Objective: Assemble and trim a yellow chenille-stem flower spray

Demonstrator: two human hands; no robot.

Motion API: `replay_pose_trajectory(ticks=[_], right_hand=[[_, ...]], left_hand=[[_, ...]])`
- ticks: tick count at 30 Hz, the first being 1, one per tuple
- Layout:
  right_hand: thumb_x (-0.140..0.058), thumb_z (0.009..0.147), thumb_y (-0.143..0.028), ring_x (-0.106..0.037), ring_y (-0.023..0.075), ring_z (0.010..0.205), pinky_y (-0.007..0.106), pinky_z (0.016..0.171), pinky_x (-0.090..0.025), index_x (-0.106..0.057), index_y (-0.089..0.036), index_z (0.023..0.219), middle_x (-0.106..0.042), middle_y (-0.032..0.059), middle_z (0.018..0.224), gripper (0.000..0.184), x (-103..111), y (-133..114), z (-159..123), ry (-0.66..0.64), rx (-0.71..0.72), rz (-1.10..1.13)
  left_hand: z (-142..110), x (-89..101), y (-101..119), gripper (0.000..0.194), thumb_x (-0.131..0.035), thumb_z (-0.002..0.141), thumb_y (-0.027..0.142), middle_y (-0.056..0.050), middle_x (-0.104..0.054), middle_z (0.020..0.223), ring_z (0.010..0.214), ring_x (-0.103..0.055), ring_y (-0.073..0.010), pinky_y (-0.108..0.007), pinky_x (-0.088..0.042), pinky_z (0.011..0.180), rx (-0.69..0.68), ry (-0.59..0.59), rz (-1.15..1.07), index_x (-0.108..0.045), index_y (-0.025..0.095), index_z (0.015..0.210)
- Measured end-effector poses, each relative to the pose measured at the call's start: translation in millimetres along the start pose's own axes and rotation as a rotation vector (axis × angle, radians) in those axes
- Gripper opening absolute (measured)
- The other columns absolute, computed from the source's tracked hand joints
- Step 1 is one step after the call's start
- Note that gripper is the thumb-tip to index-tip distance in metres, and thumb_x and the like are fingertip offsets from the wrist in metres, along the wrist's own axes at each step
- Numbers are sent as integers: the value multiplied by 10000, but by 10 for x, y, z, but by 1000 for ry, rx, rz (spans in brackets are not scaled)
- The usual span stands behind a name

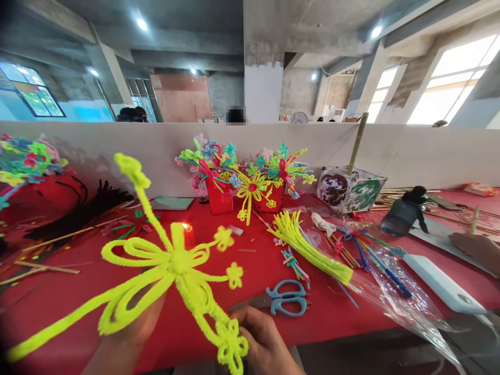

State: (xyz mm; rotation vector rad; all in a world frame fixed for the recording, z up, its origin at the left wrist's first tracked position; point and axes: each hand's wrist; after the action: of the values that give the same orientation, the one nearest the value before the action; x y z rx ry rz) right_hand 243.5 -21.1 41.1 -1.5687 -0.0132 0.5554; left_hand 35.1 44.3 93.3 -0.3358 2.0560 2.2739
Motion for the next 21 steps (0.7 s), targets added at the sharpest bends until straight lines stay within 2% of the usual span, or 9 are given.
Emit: replay_pose_trajectory(ticks=[3, 6, 8, 12, 14, 17, 21], right_hand=[[-541, 772, -505, -367, 77, 528, 197, 496, -324, -544, -172, 765, -468, -19, 625, 333, 0, 10, 34, 114, 62, -90], [-532, 765, -519, -382, 86, 550, 202, 519, -338, -530, -165, 741, -472, -20, 627, 355, -11, 66, 81, 208, 99, -166], [-531, 774, -486, -385, 89, 556, 203, 522, -341, -536, -162, 742, -473, -21, 629, 326, -15, 122, 108, 268, 90, -222], [-540, 778, -394, -413, 97, 570, 203, 535, -353, -555, -159, 767, -499, -15, 644, 236, -33, 244, 129, 322, 68, -295], [-553, 766, -381, -447, 106, 594, 208, 558, -369, -563, -154, 763, -528, -3, 662, 227, -54, 303, 123, 327, 56, -303], [-548, 767, -384, -484, 120, 618, 217, 579, -385, -576, -150, 784, -562, 11, 679, 236, -88, 383, 100, 330, 52, -294], [-521, 790, -384, -521, 138, 652, 225, 597, -406, -580, -151, 827, -595, 31, 723, 243, -112, 446, 70, 289, 52, -311]], left_hand=[[-96, -15, -155, 280, -687, 627, 371, -35, -728, 795, 846, -642, -258, -341, -519, 706, 95, 124, -150, -687, 211, 858], [-231, -42, -228, 194, -748, 577, 277, 2, -727, 809, 856, -633, -198, -273, -478, 762, 131, 165, -203, -691, 223, 754], [-302, -64, -218, 182, -751, 579, 274, 5, -724, 871, 899, -615, -177, -246, -451, 797, 167, 126, -212, -691, 229, 745], [-340, -155, -134, 336, -700, 638, 357, -33, -674, 1056, 1052, -542, -210, -261, -442, 816, 172, -22, -254, -666, 227, 946], [-315, -222, -100, 309, -701, 638, 376, -29, -686, 1013, 1024, -562, -215, -268, -458, 787, 197, -10, -314, -672, 227, 907], [-264, -310, -71, 235, -739, 603, 330, -27, -715, 868, 901, -621, -207, -266, -489, 721, 255, 71, -405, -687, 196, 789], [-223, -368, -63, 192, -780, 548, 258, -14, -714, 685, 711, -652, -155, -201, -501, 604, 327, 162, -504, -691, 161, 688]])
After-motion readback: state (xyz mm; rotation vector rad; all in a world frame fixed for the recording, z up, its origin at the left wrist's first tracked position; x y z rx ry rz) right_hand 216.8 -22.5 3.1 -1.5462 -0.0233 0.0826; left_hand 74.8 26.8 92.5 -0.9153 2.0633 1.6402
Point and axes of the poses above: each hand's wrist, its own z-axis towards the middle knuckle, its own x-axis out of the back of the hand, y = z × x
